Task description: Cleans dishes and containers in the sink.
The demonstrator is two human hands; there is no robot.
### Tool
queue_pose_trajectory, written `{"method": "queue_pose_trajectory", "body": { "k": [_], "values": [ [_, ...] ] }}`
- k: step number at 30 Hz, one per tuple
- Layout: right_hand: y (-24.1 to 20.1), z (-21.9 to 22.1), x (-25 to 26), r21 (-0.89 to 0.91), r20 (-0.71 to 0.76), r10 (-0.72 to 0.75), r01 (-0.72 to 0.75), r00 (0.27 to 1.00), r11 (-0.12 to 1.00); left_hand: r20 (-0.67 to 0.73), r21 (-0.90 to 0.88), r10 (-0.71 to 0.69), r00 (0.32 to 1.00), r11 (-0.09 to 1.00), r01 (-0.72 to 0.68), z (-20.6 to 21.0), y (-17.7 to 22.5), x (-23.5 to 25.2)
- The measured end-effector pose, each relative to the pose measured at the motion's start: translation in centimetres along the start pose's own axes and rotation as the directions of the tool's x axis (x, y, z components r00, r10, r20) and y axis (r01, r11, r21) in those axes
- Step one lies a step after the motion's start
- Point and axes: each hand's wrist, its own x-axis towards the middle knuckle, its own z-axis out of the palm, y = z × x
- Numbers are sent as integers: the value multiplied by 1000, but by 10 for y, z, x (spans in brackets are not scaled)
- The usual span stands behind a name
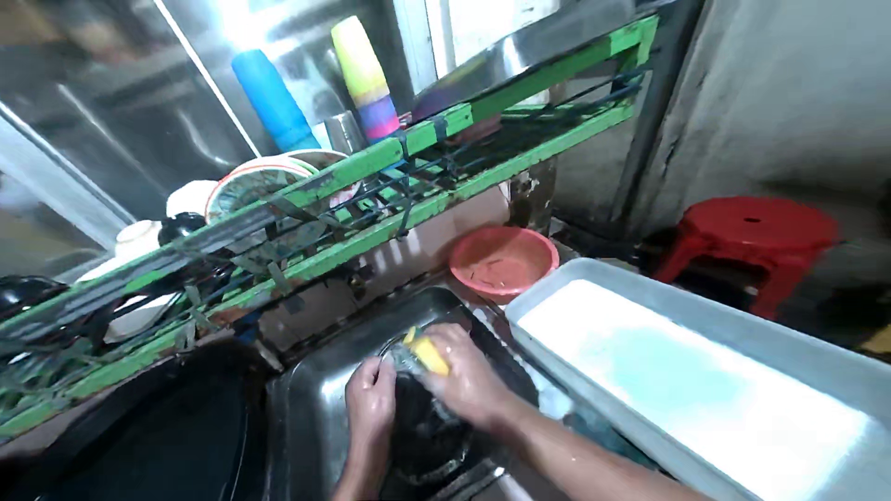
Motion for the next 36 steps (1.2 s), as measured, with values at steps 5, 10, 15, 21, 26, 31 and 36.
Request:
{"method": "queue_pose_trajectory", "body": {
  "k": [5,10,15,21,26,31,36],
  "values": [
    [71,-22,44,-112,-158,222,-241,962,964,11,-235,93,996,968,-88,-8,-1,-7],
    [14,3,28,-154,75,80,-68,994,986,51,-144,50,997,989,-42,6,-16,11],
    [47,9,55,-81,7,111,-110,994,991,18,-237,52,998,970,-46,-16,-25,8],
    [97,-36,85,646,-24,421,-308,907,699,-89,-529,-31,996,849,-21,-60,-27,-6],
    [58,-46,84,644,-168,336,-155,927,749,45,-604,-39,998,795,58,-78,-86,8],
    [-44,-31,50,55,-51,-55,57,997,997,352,36,25,936,999,-40,-56,-33,33],
    [-13,-24,47,-89,-127,-334,324,934,942,-61,-461,253,966,851,-252,-22,2,17]
  ]
}}
